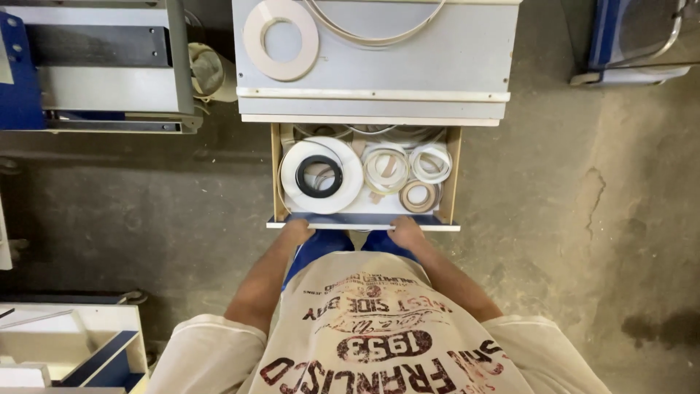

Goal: The person organizes various wooden boards and panels in a workshop, then searches through a drawer to select and mount a roll of edge banding onto a machine.

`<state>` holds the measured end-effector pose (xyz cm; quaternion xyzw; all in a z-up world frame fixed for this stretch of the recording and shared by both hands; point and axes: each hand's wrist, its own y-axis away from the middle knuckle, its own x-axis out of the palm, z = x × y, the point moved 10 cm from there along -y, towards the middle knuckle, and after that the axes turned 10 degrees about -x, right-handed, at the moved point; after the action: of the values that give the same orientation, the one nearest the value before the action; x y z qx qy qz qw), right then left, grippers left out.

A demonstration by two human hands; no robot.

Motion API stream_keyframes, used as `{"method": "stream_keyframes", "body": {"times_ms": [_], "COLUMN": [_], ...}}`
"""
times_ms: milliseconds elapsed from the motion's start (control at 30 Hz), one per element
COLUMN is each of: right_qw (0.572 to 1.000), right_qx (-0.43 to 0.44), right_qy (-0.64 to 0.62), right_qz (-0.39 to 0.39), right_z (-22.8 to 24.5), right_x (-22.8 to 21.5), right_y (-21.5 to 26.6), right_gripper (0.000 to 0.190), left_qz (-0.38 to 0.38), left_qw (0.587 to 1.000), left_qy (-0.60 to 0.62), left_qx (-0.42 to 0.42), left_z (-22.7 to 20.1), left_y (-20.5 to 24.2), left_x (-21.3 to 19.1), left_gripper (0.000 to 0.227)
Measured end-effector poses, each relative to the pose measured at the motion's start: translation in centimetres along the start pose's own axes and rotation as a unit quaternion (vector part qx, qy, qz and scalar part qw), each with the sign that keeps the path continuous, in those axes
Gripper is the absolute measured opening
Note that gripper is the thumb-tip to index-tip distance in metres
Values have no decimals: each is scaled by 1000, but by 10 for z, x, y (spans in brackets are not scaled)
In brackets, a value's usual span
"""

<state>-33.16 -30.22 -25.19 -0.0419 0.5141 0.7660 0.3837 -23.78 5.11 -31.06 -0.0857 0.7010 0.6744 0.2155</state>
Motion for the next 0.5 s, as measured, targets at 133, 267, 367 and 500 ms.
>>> {"method": "stream_keyframes", "body": {"times_ms": [133, 267, 367, 500], "right_qw": [998, 991, 977, 927], "right_qx": [-41, -70, -121, -157], "right_qy": [-18, -117, -127, -159], "right_qz": [51, -9, -118, -300], "right_z": [18, 2, 46, 40], "right_x": [-14, -35, -142, -281], "right_y": [23, 11, 29, 20], "right_gripper": [47, 55, 40, 22], "left_qz": [-3, -37, -65, -130], "left_qw": [1000, 994, 978, 955], "left_qy": [17, 88, 197, 263], "left_qx": [-16, 49, 22, 46], "left_z": [-8, -32, -43, -83], "left_y": [34, 40, 44, 92], "left_x": [-10, -50, -110, -241], "left_gripper": [61, 55, 56, 55]}}
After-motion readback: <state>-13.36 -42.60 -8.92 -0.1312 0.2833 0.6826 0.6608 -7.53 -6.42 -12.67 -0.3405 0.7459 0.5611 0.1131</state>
